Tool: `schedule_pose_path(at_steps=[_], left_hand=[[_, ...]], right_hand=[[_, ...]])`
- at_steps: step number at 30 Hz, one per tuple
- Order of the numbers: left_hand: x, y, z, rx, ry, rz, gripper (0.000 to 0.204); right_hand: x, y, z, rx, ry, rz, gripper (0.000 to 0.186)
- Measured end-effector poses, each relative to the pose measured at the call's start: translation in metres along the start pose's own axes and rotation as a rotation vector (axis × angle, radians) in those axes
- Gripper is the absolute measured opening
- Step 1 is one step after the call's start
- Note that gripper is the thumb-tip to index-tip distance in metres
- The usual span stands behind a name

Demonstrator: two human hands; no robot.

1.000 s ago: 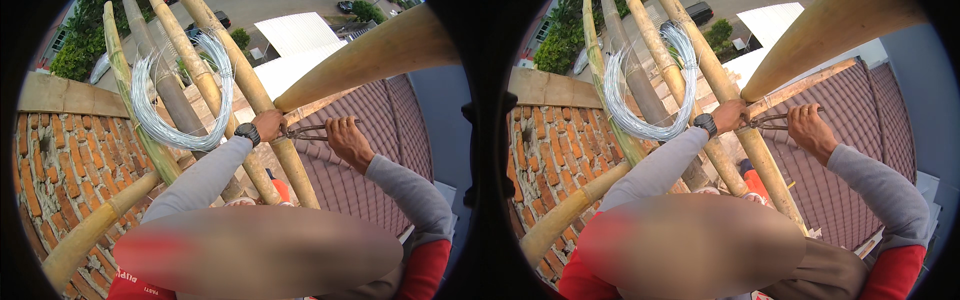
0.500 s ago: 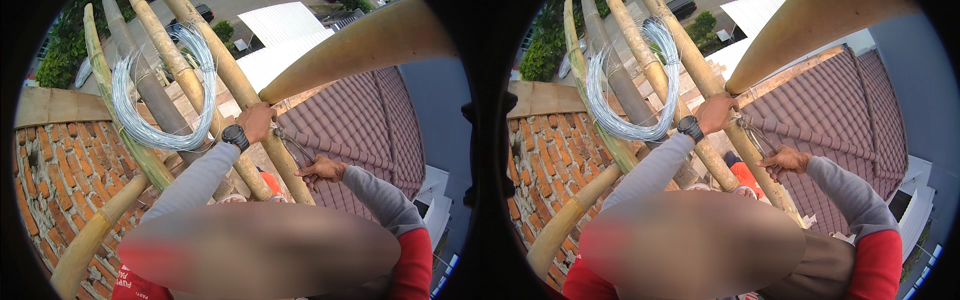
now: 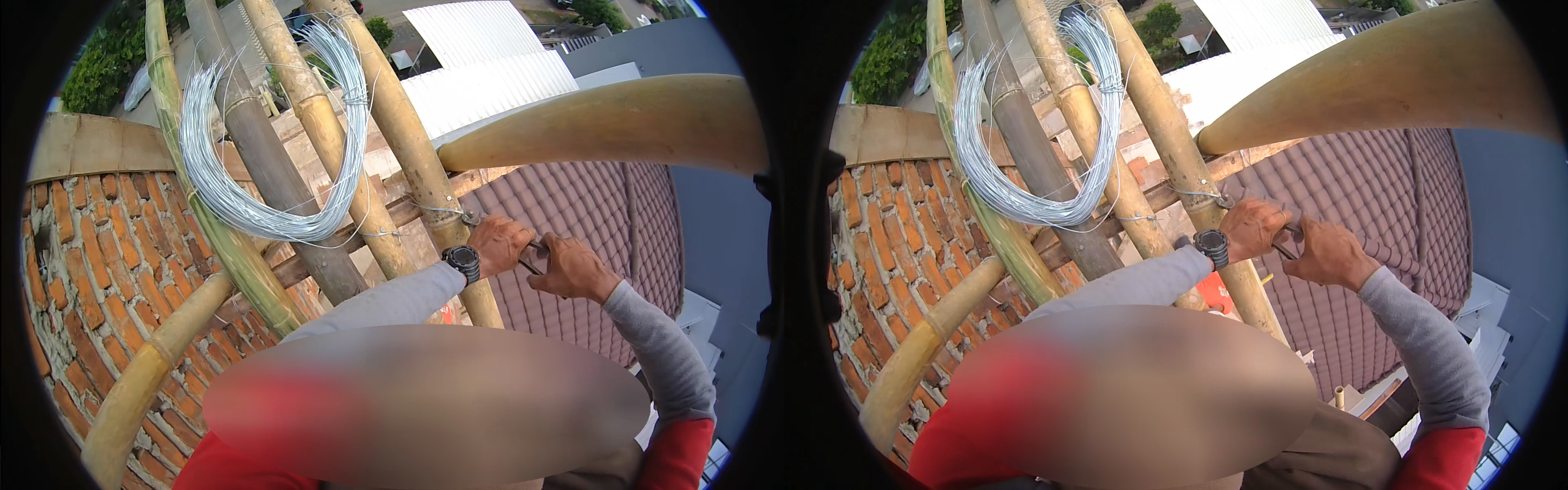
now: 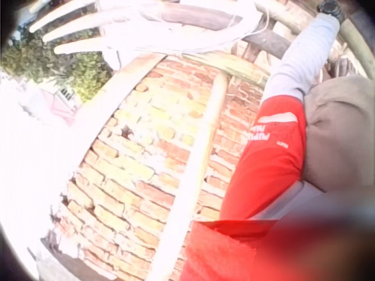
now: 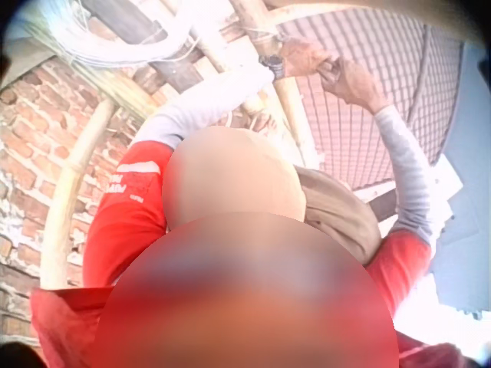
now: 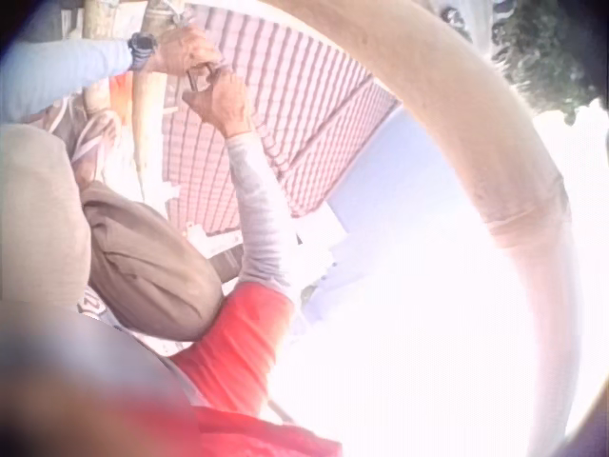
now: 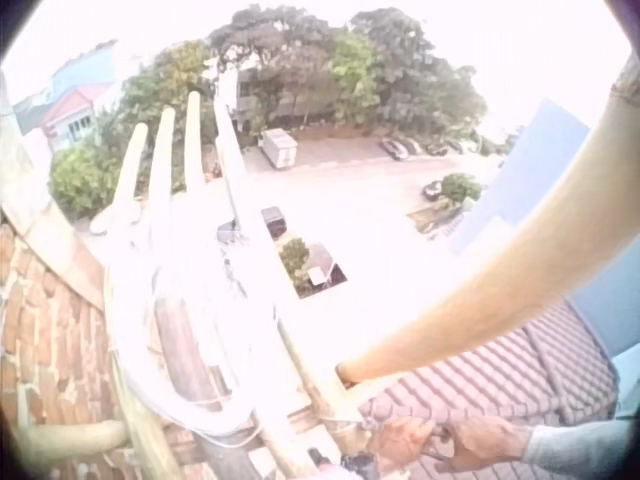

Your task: The person stands on a bamboo scaffold and uses pliers to cut and twist wire, securing bamboo poles together. The person repeatedly measures, cuts, and twists wire around the scaffold joints to fasten them.

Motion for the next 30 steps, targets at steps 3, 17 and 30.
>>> schedule_pose_path(at_steps=[3,17,30], left_hand=[[0.003,-0.009,-0.021,-0.079,-0.314,0.077,0.015],[-0.008,0.034,0.047,0.291,0.233,-0.132,0.016],[0.015,0.032,-0.031,0.194,-1.097,0.03,0.04]], right_hand=[[-0.008,-0.022,0.015,-0.122,0.332,0.468,0.018],[0.115,0.029,0.023,0.576,-0.688,-1.639,0.028],[0.027,0.027,0.008,0.479,-0.529,-0.521,0.034]])
Point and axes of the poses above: each hand's wrist, its own z-axis away from the middle knuckle, its own x-axis out of the palm, y = z × x, the point moved 6 cm from there along -z, towards the middle knuckle, and after that the axes turned 15 degrees about -z, right-handed, at the moved point
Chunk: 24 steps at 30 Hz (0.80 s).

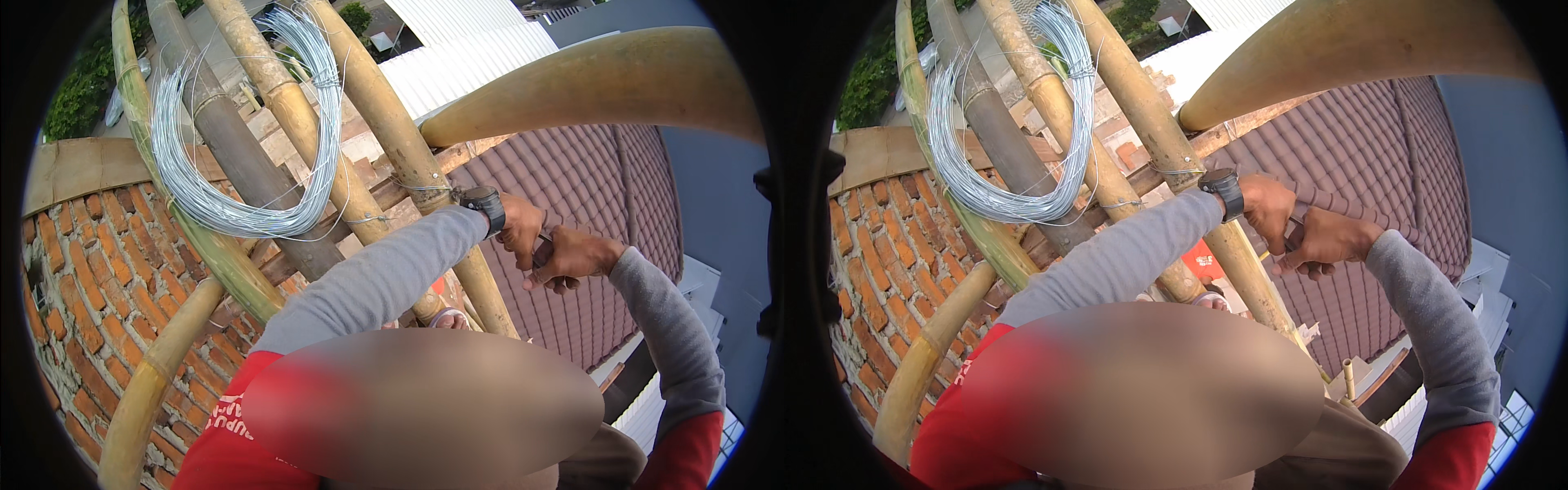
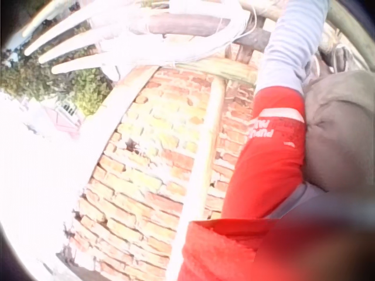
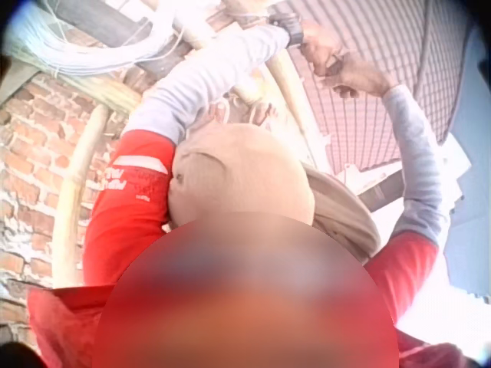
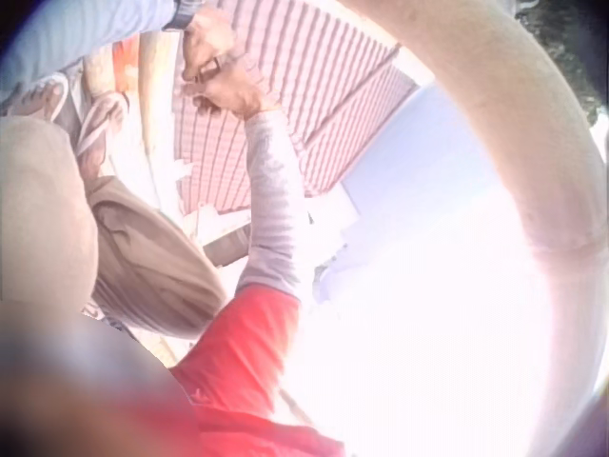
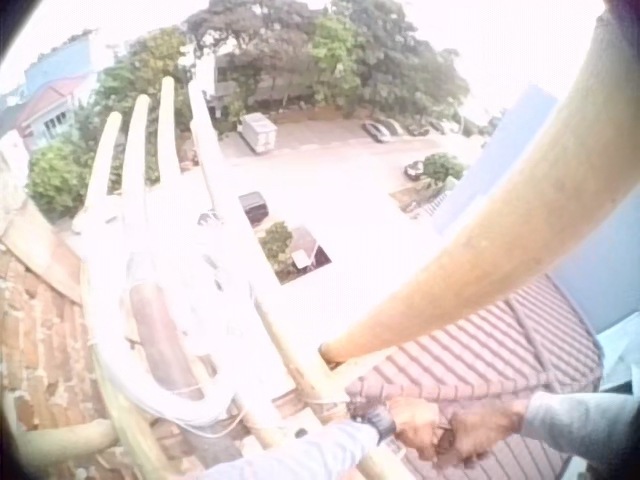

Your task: The person stands on a bamboo scaffold and uses pliers to cut and twist wire, securing bamboo poles together. The person repeatedly measures, cuts, and twists wire around the scaffold joints to fasten them.

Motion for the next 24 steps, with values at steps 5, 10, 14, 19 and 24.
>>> schedule_pose_path(at_steps=[5,10,14,19,24], left_hand=[[0.057,0.019,0.014,0.075,-0.051,-0.465,0.026],[0.092,0.018,0.062,0.059,0.86,-0.36,0.023],[0.118,0.009,0.061,0.114,0.82,-0.463,0.029],[0.101,0.004,0.071,0.167,0.994,-0.397,0.032],[0.037,0.003,0.039,-0.016,0.946,-0.141,0.031]], right_hand=[[0.117,0.041,-0.044,-0.066,-0.354,-1.085,0.025],[0.132,0.067,-0.071,-0.167,-0.384,-1.091,0.024],[0.16,0.035,-0.083,-0.249,-0.367,-1.296,0.023],[0.145,0.061,-0.083,-0.195,-0.378,-1.163,0.022],[0.043,0.038,-0.017,0.046,-0.467,-0.79,0.026]])
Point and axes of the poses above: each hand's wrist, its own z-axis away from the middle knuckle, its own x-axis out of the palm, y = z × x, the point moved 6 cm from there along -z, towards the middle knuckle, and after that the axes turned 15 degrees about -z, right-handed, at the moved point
